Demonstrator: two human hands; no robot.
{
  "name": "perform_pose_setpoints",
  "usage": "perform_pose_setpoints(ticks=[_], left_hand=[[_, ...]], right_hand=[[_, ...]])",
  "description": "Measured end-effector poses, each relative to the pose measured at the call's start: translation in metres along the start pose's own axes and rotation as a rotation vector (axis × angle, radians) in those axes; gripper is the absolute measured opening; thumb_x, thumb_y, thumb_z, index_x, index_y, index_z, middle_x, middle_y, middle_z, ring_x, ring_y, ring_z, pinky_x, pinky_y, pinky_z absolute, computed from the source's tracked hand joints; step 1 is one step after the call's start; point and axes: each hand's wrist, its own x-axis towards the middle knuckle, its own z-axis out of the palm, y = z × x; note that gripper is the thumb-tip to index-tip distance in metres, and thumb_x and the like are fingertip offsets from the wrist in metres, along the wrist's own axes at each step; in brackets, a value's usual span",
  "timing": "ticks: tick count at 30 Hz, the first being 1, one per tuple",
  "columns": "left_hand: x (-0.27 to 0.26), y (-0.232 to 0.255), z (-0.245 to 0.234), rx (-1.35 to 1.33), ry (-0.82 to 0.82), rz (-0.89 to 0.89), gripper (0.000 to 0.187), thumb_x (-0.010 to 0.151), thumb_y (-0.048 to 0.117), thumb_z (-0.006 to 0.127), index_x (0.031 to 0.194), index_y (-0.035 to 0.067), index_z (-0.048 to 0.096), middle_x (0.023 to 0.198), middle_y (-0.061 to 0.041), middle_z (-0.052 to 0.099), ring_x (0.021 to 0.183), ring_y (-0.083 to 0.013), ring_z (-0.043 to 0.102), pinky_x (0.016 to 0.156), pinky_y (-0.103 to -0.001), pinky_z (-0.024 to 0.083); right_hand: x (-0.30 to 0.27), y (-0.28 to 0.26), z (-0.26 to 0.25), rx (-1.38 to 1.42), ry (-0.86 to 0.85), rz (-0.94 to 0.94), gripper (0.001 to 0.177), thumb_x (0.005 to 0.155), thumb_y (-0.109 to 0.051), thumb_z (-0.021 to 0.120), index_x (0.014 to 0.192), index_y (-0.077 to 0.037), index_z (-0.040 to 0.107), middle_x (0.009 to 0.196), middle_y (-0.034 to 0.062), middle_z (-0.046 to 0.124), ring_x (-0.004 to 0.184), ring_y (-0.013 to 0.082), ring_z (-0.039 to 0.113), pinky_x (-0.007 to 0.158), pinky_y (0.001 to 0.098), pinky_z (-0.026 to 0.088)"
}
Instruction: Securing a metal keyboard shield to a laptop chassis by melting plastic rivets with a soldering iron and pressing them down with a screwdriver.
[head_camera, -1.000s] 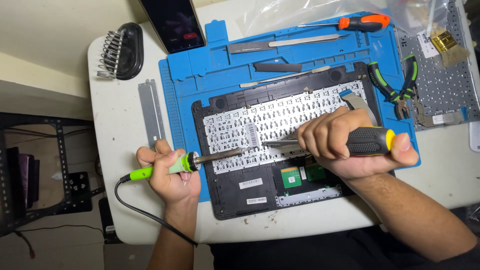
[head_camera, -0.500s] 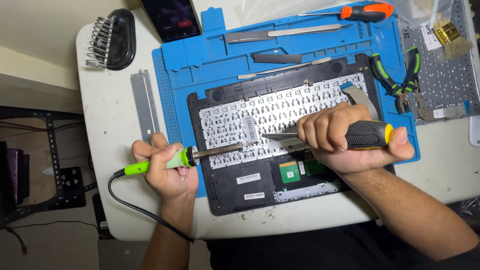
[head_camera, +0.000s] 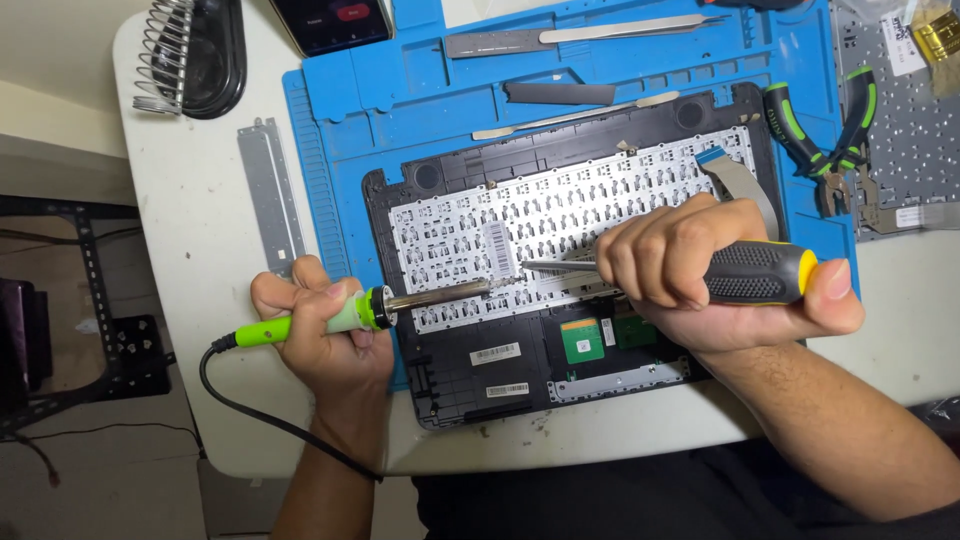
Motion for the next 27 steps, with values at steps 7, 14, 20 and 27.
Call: perform_pose_setpoints(ticks=[7,14,20,27], left_hand=[[-0.001,0.0,0.001,-0.011,0.001,0.001,0.033,0.072,-0.003,0.052,0.068,0.016,0.026,0.066,0.0,0.03,0.033,-0.0096,0.021,0.031,-0.024,0.021],[-0.001,-0.001,0.005,0.001,-0.01,-0.005,0.033,0.074,-0.004,0.051,0.07,0.016,0.025,0.065,0.001,0.025,0.034,-0.0091,0.018,0.03,-0.025,0.015],[-0.003,-0.008,0.0,0.121,-0.037,0.044,0.032,0.077,-0.006,0.048,0.073,0.017,0.026,0.069,0.002,0.024,0.04,-0.0096,0.016,0.032,-0.026,0.013],[0.006,-0.038,-0.041,0.202,-0.052,0.187,0.041,0.076,-0.006,0.061,0.076,0.02,0.03,0.065,-0.001,0.029,0.034,-0.005,0.025,0.03,-0.023,0.02]], right_hand=[[-0.001,-0.001,0.001,-0.033,0.017,-0.004,0.076,0.094,-0.079,0.048,0.054,-0.016,0.033,0.04,-0.0009,0.026,0.036,0.0143,0.019,0.042,0.0311,0.024],[0.002,-0.006,0.005,-0.056,-0.023,0.02,0.08,0.097,-0.081,0.051,0.053,-0.016,0.033,0.041,-0.0008,0.028,0.036,0.0145,0.021,0.043,0.0317,0.025],[0.005,-0.011,0.012,-0.077,-0.054,0.055,0.08,0.103,-0.078,0.052,0.056,-0.016,0.034,0.044,-0.0021,0.027,0.037,0.0141,0.022,0.046,0.0297,0.025],[0.004,-0.012,0.01,-0.086,-0.045,0.052,0.083,0.104,-0.08,0.053,0.055,-0.016,0.033,0.043,-0.002,0.027,0.035,0.014,0.024,0.044,0.0292,0.027]])
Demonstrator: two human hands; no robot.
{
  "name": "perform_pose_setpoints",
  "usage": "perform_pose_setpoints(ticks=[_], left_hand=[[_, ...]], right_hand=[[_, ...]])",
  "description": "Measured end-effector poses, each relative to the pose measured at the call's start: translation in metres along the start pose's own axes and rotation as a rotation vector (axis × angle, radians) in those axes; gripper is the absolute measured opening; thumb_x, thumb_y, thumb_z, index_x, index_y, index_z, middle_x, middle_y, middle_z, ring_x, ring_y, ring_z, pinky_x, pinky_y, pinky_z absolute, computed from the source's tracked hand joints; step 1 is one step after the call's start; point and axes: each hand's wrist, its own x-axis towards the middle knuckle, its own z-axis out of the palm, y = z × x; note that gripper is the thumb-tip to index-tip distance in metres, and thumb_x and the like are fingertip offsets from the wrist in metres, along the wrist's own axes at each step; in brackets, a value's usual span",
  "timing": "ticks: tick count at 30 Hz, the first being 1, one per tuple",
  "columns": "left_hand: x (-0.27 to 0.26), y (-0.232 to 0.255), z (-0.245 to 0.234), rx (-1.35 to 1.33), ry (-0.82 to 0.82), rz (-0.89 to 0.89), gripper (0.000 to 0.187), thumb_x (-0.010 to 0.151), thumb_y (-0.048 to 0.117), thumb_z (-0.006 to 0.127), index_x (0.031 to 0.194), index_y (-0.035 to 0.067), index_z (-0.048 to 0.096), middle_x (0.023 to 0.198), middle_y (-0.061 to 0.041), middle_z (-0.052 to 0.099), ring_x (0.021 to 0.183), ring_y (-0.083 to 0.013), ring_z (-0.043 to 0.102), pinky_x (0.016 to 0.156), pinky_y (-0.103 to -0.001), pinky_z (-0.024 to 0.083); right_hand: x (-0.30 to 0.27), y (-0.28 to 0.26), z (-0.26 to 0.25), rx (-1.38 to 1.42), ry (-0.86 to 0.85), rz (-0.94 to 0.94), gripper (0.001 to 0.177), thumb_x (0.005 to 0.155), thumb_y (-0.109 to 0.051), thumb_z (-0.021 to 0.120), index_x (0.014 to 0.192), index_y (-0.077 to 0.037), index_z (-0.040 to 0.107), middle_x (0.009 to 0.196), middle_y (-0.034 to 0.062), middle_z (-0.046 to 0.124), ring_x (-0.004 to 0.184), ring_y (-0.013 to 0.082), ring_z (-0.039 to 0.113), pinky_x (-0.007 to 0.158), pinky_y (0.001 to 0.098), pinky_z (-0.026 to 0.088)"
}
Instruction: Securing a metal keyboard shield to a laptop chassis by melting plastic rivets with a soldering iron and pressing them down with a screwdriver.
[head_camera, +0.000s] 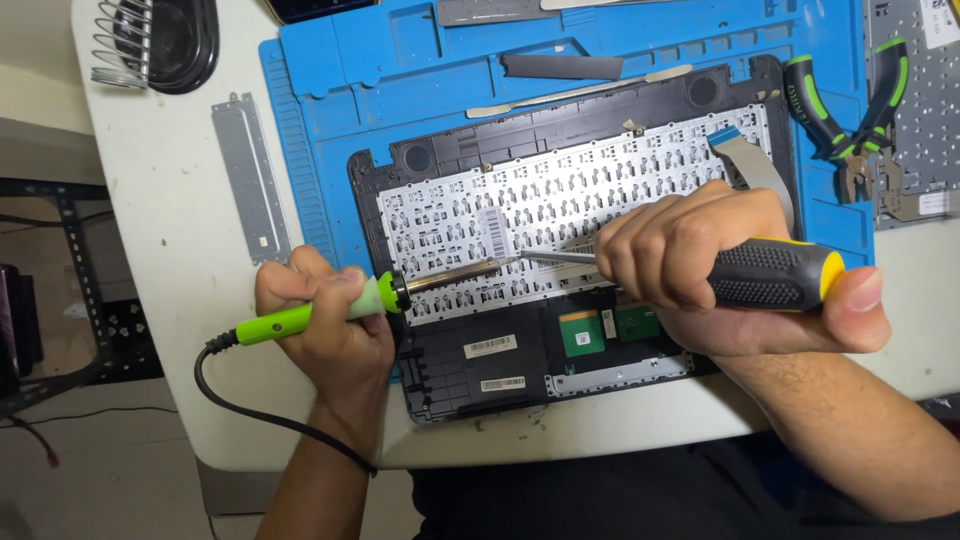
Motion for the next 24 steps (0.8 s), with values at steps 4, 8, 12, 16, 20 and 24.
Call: perform_pose_setpoints(ticks=[4,8,12,16,20,24], left_hand=[[-0.005,0.032,0.031,0.291,-0.068,0.094,0.037,0.08,-0.009,0.047,0.074,0.016,0.021,0.076,0.005,0.018,0.067,-0.0105,0.025,0.046,-0.023,0.02],[-0.006,0.034,0.038,0.093,0.044,-0.044,0.038,0.075,-0.006,0.052,0.072,0.018,0.023,0.069,0.003,0.019,0.055,-0.0081,0.02,0.041,-0.025,0.014],[-0.006,0.032,0.036,0.166,0.043,0.025,0.037,0.074,-0.006,0.052,0.072,0.018,0.023,0.068,0.004,0.018,0.061,-0.0094,0.024,0.046,-0.025,0.017],[-0.006,0.032,0.036,0.228,0.041,0.064,0.037,0.075,-0.006,0.052,0.073,0.017,0.022,0.071,0.005,0.017,0.065,-0.0101,0.024,0.05,-0.025,0.019],[-0.006,0.033,0.034,0.28,0.004,0.095,0.036,0.078,-0.007,0.05,0.073,0.016,0.024,0.072,0.005,0.02,0.065,-0.0098,0.026,0.052,-0.025,0.022],[-0.006,0.035,0.036,0.196,0.027,0.037,0.036,0.075,-0.005,0.053,0.073,0.017,0.025,0.069,0.004,0.021,0.063,-0.009,0.025,0.049,-0.024,0.02]], right_hand=[[0.001,-0.001,0.002,0.004,-0.005,0.009,0.084,0.105,-0.08,0.054,0.055,-0.016,0.033,0.043,-0.0023,0.027,0.036,0.0136,0.024,0.044,0.0289,0.027],[0.001,-0.001,0.001,0.002,-0.014,0.009,0.084,0.106,-0.081,0.055,0.055,-0.016,0.033,0.043,-0.0025,0.027,0.036,0.0133,0.024,0.044,0.0287,0.027],[0.001,-0.001,-0.001,-0.002,-0.029,0.011,0.086,0.107,-0.081,0.055,0.056,-0.016,0.034,0.044,-0.0027,0.027,0.037,0.0129,0.024,0.044,0.0284,0.027],[0.001,0.002,0.0,-0.04,0.032,0.001,0.09,0.103,-0.083,0.053,0.051,-0.014,0.026,0.041,0.0,0.022,0.037,0.016,0.015,0.043,0.0317,0.019],[0.002,0.002,-0.001,-0.043,0.022,0.013,0.091,0.103,-0.085,0.052,0.052,-0.015,0.026,0.041,0.0001,0.023,0.037,0.0156,0.015,0.043,0.0313,0.02],[0.001,0.004,-0.003,-0.037,0.018,0.005,0.088,0.103,-0.084,0.052,0.053,-0.015,0.027,0.041,-0.0001,0.023,0.037,0.0159,0.015,0.043,0.0322,0.02]])
